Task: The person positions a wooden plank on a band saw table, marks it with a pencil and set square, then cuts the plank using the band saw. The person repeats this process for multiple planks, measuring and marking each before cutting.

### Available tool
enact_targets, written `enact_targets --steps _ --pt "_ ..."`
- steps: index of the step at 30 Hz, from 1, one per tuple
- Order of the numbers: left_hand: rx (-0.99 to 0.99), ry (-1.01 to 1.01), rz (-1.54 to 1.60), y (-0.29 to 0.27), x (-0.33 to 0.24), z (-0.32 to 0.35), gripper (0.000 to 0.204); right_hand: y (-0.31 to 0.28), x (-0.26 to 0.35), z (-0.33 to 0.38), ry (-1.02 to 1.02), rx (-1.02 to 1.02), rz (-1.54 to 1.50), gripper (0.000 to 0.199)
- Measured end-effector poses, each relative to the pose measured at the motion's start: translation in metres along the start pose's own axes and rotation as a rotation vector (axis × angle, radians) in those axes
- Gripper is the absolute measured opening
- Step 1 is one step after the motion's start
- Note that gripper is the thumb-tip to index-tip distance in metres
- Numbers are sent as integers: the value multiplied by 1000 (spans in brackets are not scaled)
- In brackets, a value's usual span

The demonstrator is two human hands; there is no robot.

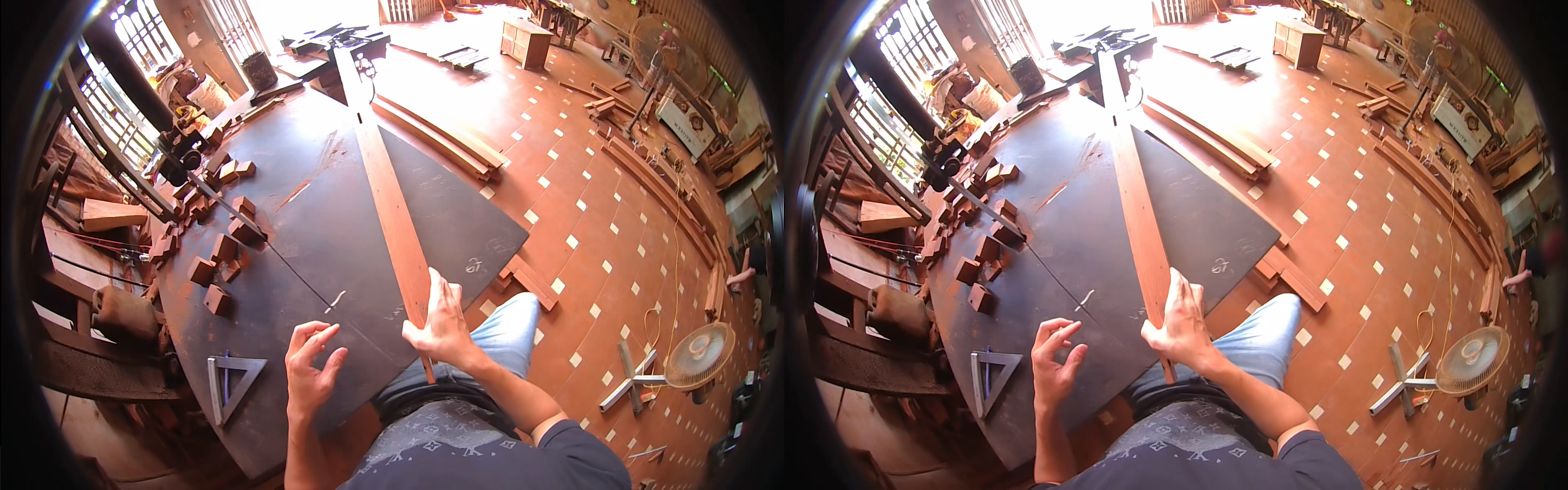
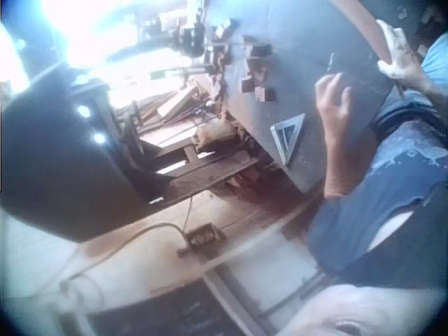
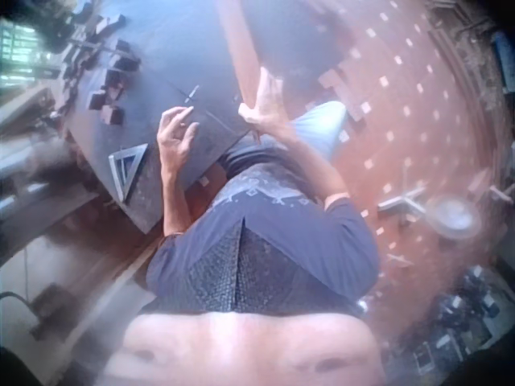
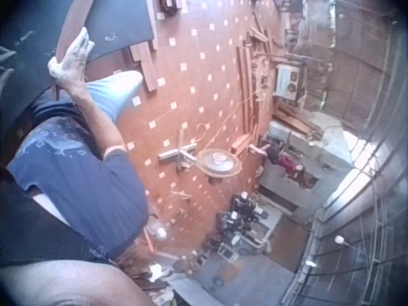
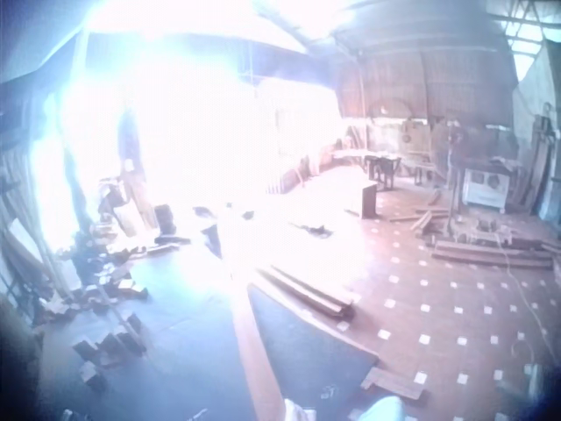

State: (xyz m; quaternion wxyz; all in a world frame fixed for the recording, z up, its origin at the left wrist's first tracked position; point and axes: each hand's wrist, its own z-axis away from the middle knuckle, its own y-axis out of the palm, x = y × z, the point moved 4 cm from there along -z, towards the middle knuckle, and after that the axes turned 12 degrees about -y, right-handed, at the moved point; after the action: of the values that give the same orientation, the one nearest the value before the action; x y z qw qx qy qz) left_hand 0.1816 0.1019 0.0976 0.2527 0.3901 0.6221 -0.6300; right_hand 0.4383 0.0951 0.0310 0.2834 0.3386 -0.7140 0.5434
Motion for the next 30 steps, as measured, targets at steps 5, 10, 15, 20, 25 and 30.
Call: enact_targets --steps 5,10,15,20,25,30 --pt "112 113 -34 75 -57 -29 39 -72 -38 58 30 58 -167 101" --pt "328 -53 241 171 -42 -31 42 -125 -86 102 -130 158 -107 107" --pt "495 -210 257 218 -67 -23 39 -209 -106 156 -41 243 -300 98" --pt "363 -202 217 215 -65 -52 37 -255 -117 192 62 257 -238 93" --pt "230 -154 92 212 -69 -88 43 -271 -114 198 250 256 -174 84" --pt "3 -195 140 218 -70 -128 59 -276 -112 215 294 134 -137 78"
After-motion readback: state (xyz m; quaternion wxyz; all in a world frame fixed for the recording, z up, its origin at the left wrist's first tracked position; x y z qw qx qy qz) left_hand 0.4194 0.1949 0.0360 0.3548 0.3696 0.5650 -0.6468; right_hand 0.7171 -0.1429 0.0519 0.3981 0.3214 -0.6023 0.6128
